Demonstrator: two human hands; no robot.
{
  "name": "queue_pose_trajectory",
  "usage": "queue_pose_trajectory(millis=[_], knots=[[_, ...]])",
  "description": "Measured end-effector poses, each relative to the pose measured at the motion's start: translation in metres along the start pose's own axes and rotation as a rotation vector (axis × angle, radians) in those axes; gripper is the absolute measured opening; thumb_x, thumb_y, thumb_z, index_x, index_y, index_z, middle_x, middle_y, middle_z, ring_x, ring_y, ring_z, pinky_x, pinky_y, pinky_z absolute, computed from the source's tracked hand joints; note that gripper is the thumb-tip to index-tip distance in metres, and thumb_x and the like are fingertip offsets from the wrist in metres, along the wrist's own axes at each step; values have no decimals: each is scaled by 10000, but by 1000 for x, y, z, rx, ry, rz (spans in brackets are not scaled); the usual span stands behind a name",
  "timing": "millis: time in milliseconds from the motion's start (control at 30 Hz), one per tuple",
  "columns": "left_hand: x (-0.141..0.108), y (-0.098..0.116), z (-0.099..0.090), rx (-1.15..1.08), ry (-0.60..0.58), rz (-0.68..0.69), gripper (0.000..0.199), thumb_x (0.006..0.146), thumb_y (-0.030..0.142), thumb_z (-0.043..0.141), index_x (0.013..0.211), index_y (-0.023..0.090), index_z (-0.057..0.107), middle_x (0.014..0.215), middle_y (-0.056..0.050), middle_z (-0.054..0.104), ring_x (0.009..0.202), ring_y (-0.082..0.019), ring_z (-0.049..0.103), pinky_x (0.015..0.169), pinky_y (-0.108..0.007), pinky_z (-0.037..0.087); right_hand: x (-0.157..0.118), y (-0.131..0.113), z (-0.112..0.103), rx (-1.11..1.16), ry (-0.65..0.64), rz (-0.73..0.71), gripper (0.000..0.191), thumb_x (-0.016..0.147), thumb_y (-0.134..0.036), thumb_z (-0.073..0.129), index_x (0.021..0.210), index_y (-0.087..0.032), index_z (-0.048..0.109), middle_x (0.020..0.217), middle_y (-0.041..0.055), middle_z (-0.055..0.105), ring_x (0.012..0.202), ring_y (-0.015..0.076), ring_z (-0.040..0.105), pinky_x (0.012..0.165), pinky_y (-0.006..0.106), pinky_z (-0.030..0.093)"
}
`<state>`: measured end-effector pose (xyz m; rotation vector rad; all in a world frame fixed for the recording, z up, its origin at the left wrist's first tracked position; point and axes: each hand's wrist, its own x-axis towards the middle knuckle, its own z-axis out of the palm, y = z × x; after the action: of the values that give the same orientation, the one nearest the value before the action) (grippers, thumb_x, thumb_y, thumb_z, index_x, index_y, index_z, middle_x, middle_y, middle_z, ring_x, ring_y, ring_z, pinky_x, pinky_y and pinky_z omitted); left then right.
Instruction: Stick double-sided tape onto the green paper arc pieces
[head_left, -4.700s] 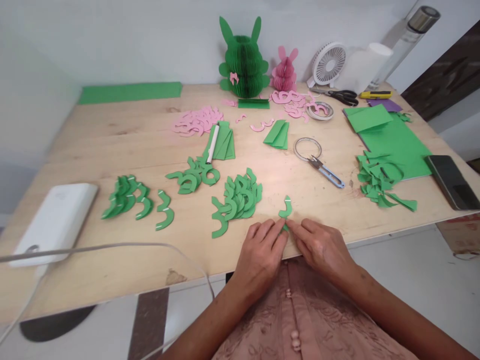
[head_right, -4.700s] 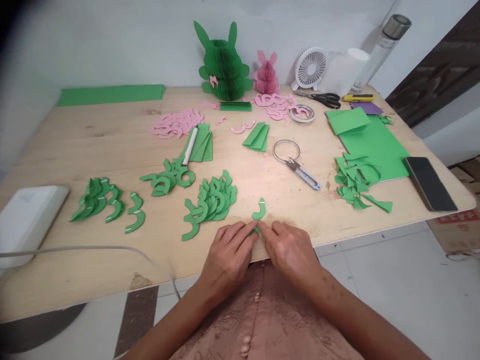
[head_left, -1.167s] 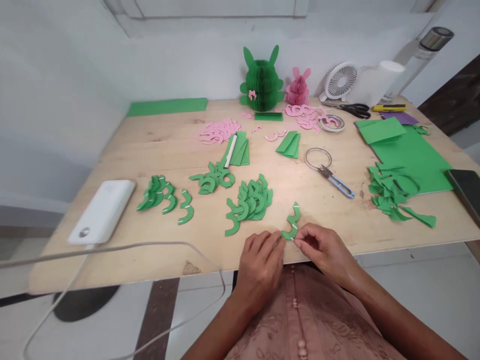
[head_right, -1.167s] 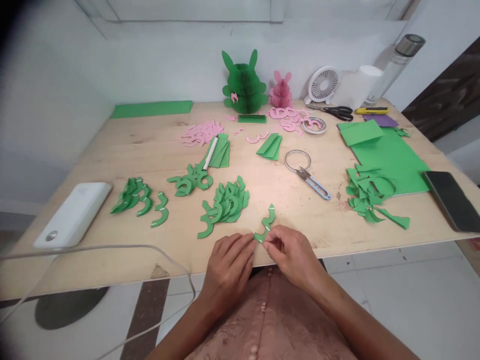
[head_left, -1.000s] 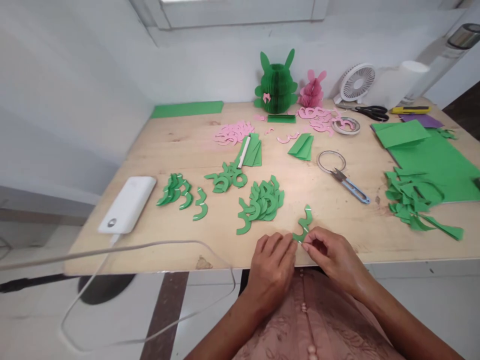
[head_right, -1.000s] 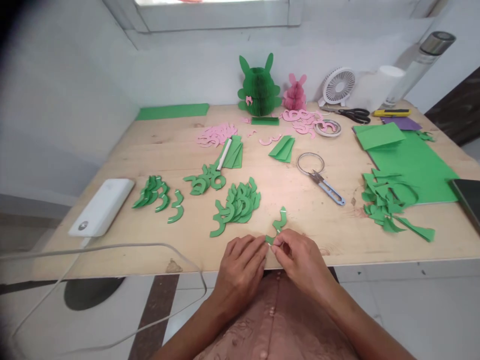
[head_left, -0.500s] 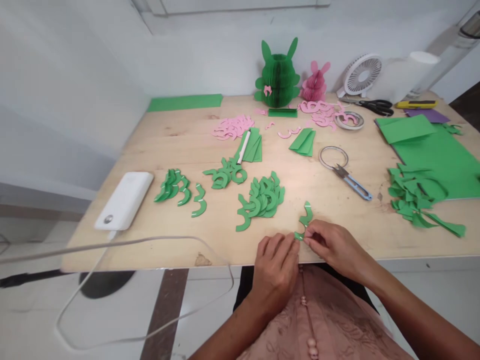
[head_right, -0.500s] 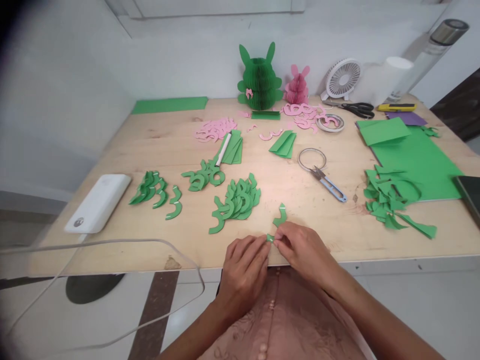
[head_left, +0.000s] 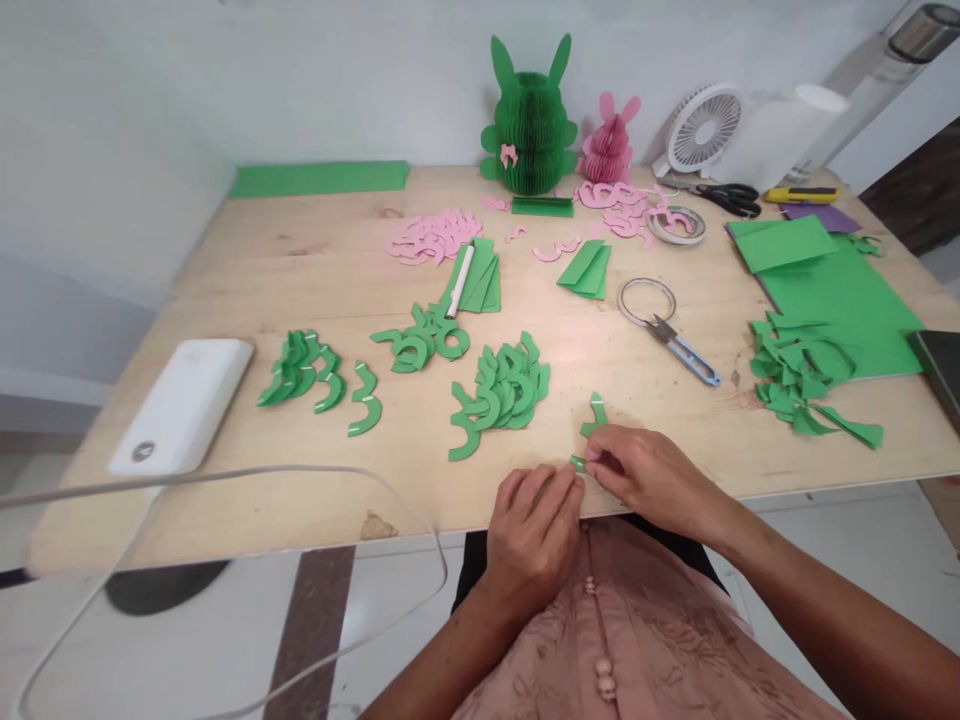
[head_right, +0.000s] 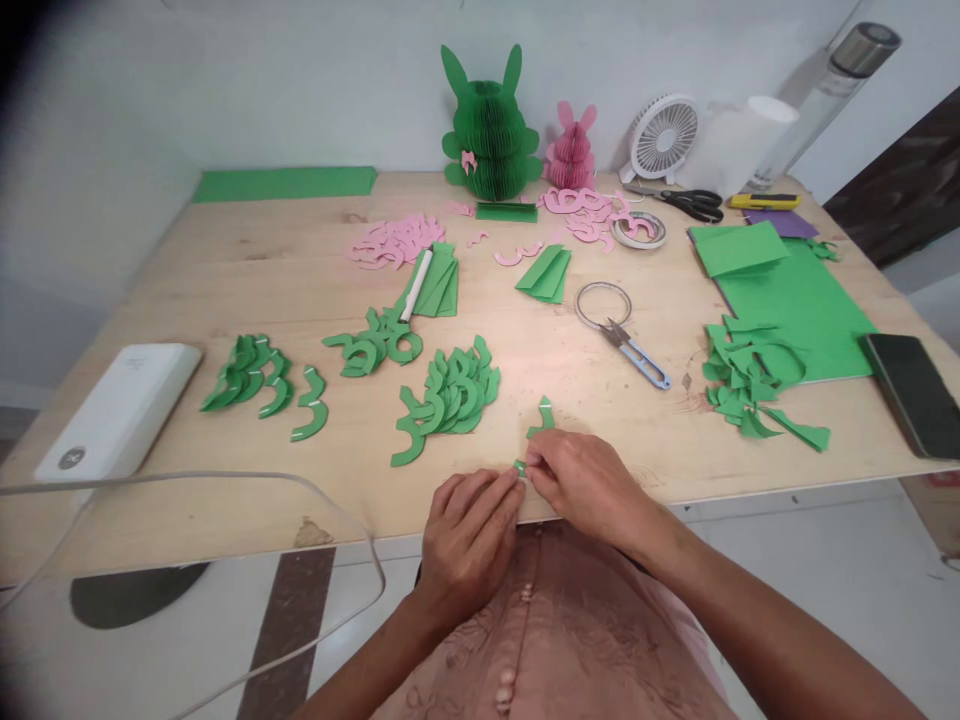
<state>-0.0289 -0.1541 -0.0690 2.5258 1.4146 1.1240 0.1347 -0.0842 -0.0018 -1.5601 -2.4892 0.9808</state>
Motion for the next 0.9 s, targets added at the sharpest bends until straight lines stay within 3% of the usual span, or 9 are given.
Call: queue_pose_trajectory(millis=[367, 900], knots=[[-2, -2, -1, -35, 19, 18, 233, 783, 89, 566, 1000, 144, 632, 991, -106, 712, 960, -237, 610, 830, -411, 452, 2, -4, 1, -112, -49, -9, 148, 885, -183, 441, 776, -186, 541, 763, 18, 599, 668, 136, 519, 600, 244, 310], [-4, -4, 1, -37, 24, 26, 229, 778, 89, 572, 992, 141, 638, 1013, -104, 707, 971, -243, 605, 842, -417, 448, 3, -13, 7, -181, -18, 56, 128, 881, -183, 467, 783, -195, 549, 790, 28, 612, 729, 156, 544, 620, 250, 323]])
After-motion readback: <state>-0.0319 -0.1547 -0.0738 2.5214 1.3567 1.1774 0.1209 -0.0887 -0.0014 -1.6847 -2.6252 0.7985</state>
